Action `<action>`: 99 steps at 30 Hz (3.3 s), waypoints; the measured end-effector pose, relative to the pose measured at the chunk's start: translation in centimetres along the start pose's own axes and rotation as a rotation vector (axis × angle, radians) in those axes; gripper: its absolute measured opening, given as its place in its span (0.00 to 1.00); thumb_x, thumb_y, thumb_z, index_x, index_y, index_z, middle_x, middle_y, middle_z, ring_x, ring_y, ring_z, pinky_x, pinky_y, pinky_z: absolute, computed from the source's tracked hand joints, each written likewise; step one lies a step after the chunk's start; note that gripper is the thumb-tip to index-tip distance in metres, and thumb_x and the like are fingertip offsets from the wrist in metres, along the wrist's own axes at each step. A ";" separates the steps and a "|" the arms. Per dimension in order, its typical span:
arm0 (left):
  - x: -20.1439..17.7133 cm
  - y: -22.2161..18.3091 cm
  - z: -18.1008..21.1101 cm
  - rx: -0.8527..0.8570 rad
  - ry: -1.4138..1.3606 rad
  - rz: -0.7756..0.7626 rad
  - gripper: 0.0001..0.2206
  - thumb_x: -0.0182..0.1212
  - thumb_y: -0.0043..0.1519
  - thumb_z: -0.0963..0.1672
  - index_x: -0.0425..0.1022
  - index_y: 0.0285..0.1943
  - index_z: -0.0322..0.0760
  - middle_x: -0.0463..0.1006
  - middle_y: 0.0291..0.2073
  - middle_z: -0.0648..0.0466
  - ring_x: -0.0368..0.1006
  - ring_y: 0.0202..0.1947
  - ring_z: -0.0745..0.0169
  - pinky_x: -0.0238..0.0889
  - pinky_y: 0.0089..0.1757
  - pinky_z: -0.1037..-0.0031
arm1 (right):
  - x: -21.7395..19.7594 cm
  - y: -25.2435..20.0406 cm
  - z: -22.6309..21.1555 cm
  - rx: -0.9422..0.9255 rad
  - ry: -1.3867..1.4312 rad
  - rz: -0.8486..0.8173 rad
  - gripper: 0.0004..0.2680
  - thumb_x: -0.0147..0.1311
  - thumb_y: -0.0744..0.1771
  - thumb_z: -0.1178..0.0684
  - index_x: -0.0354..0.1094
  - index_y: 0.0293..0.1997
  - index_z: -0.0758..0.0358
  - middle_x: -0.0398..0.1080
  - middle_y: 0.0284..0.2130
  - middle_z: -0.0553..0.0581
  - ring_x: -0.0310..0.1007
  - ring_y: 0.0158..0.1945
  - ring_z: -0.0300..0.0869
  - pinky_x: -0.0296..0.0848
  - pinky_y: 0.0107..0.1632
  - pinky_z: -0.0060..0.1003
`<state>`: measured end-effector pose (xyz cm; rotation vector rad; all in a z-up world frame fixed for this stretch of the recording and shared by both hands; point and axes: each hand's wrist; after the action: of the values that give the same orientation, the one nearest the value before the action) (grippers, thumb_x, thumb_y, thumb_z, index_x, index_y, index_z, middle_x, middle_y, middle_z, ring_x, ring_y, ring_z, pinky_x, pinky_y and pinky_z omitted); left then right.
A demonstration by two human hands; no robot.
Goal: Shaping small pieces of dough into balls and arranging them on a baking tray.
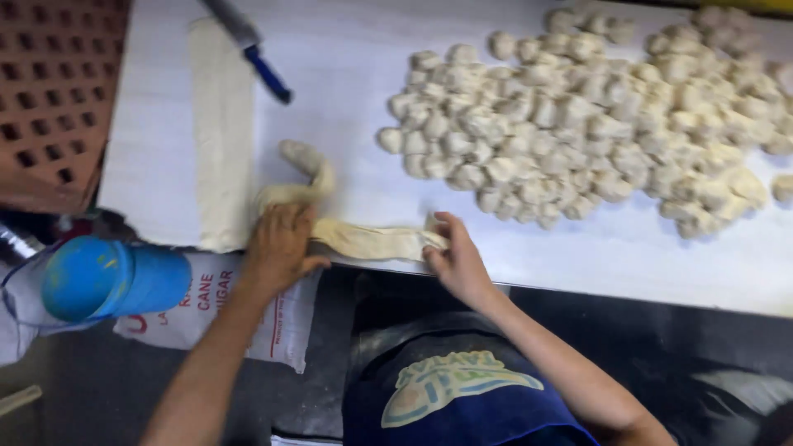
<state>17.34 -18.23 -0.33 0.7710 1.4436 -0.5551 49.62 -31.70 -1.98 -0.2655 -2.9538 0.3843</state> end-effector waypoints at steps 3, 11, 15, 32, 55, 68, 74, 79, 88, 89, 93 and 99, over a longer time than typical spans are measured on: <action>-0.9 -1.4 2.7 -0.047 0.038 0.157 0.49 0.65 0.45 0.64 0.67 0.71 0.33 0.69 0.59 0.36 0.62 0.65 0.27 0.53 0.63 0.39 | 4.9 0.6 -1.0 -0.561 -1.182 -0.017 0.23 0.54 0.67 0.49 0.56 0.70 0.64 0.63 0.61 0.72 0.57 0.66 0.69 0.59 0.63 0.64; 8.6 6.7 1.5 0.114 -0.278 0.397 0.13 0.56 0.64 0.53 0.70 0.33 0.45 0.65 0.23 0.56 0.69 0.26 0.52 0.62 0.33 0.59 | 6.4 7.5 3.0 -0.671 -1.528 -0.086 0.19 0.36 0.70 0.30 0.69 0.54 0.49 0.65 0.34 0.52 0.71 0.40 0.50 0.70 0.42 0.47; 7.8 6.3 2.2 0.044 -0.396 0.308 0.22 0.46 0.71 0.56 0.68 0.28 0.44 0.68 0.18 0.55 0.72 0.22 0.49 0.62 0.31 0.55 | 6.3 5.1 1.2 -0.445 -1.566 -0.008 0.18 0.34 0.71 0.30 0.69 0.44 0.48 0.67 0.29 0.50 0.75 0.35 0.49 0.73 0.37 0.44; 4.2 11.8 7.9 -0.243 -0.232 0.069 0.22 0.52 0.64 0.52 0.71 0.69 0.55 0.65 0.70 0.44 0.54 0.69 0.26 0.48 0.57 0.28 | 5.2 9.1 1.4 -0.387 -1.548 0.372 0.15 0.41 0.70 0.36 0.68 0.60 0.38 0.66 0.43 0.54 0.66 0.53 0.57 0.63 0.49 0.53; 5.1 9.9 14.8 -0.040 -0.749 -0.110 0.16 0.71 0.50 0.43 0.72 0.45 0.41 0.69 0.37 0.53 0.69 0.41 0.46 0.63 0.41 0.55 | 0.3 -1.2 -2.8 0.036 -0.732 0.232 0.15 0.49 0.71 0.49 0.67 0.63 0.66 0.72 0.52 0.72 0.74 0.56 0.65 0.75 0.55 0.54; 4.3 13.9 16.2 -0.224 -0.729 -0.440 0.12 0.62 0.55 0.47 0.79 0.44 0.40 0.83 0.37 0.48 0.80 0.46 0.40 0.71 0.46 0.48 | -2.5 6.9 0.8 0.107 -0.963 0.160 0.13 0.43 0.71 0.42 0.70 0.40 0.60 0.75 0.34 0.71 0.76 0.47 0.66 0.75 0.48 0.58; 7.5 19.4 11.6 -0.346 -0.564 -0.496 0.12 0.58 0.60 0.48 0.84 0.41 0.40 0.85 0.35 0.46 0.82 0.46 0.42 0.73 0.45 0.53 | 7.9 -5.9 -13.6 0.067 -0.490 -0.398 0.06 0.54 0.65 0.55 0.77 0.38 0.62 0.79 0.30 0.66 0.79 0.38 0.50 0.78 0.44 0.51; 1.8 14.3 12.1 -0.269 -0.604 -0.415 0.14 0.60 0.58 0.44 0.76 0.50 0.30 0.81 0.44 0.39 0.79 0.48 0.37 0.73 0.47 0.51 | 1.3 4.8 -11.1 -0.313 -0.584 0.067 0.15 0.57 0.68 0.56 0.67 0.62 0.64 0.74 0.47 0.70 0.73 0.52 0.58 0.73 0.53 0.55; 2.7 9.1 10.6 -0.207 -0.882 -0.049 0.17 0.62 0.51 0.36 0.68 0.50 0.26 0.70 0.38 0.38 0.70 0.43 0.26 0.65 0.45 0.46 | 6.2 6.6 2.0 -0.002 -0.723 0.256 0.17 0.40 0.73 0.38 0.68 0.41 0.61 0.73 0.30 0.67 0.76 0.41 0.61 0.73 0.45 0.54; 1.5 9.1 11.2 -0.185 -0.825 0.002 0.19 0.62 0.50 0.36 0.68 0.52 0.26 0.71 0.39 0.37 0.70 0.41 0.25 0.63 0.45 0.43 | 5.8 7.0 1.8 0.022 -0.819 0.241 0.18 0.37 0.73 0.38 0.66 0.37 0.61 0.73 0.27 0.68 0.77 0.39 0.64 0.73 0.41 0.56; 5.7 15.2 12.6 -0.331 -0.804 -0.380 0.17 0.64 0.54 0.48 0.74 0.47 0.36 0.80 0.40 0.43 0.79 0.45 0.35 0.70 0.45 0.51 | 0.9 9.3 -0.8 0.110 -0.978 0.216 0.14 0.41 0.72 0.40 0.68 0.40 0.57 0.75 0.34 0.71 0.75 0.47 0.67 0.73 0.47 0.61; 8.3 18.6 8.6 -0.378 -0.559 -0.476 0.14 0.58 0.58 0.50 0.83 0.46 0.43 0.85 0.38 0.49 0.82 0.44 0.48 0.72 0.44 0.58 | 7.4 -0.3 -11.1 0.001 -0.421 -0.499 0.04 0.56 0.65 0.56 0.76 0.37 0.62 0.77 0.28 0.60 0.75 0.35 0.47 0.77 0.41 0.49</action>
<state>37.56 -11.62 -6.46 -0.0475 1.1454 -0.7568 44.31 -27.92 9.60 0.6187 -3.2599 0.4091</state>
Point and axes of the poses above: each hand's wrist, its own y-axis towards the middle knuckle, its own x-axis out of the palm, z = x × y
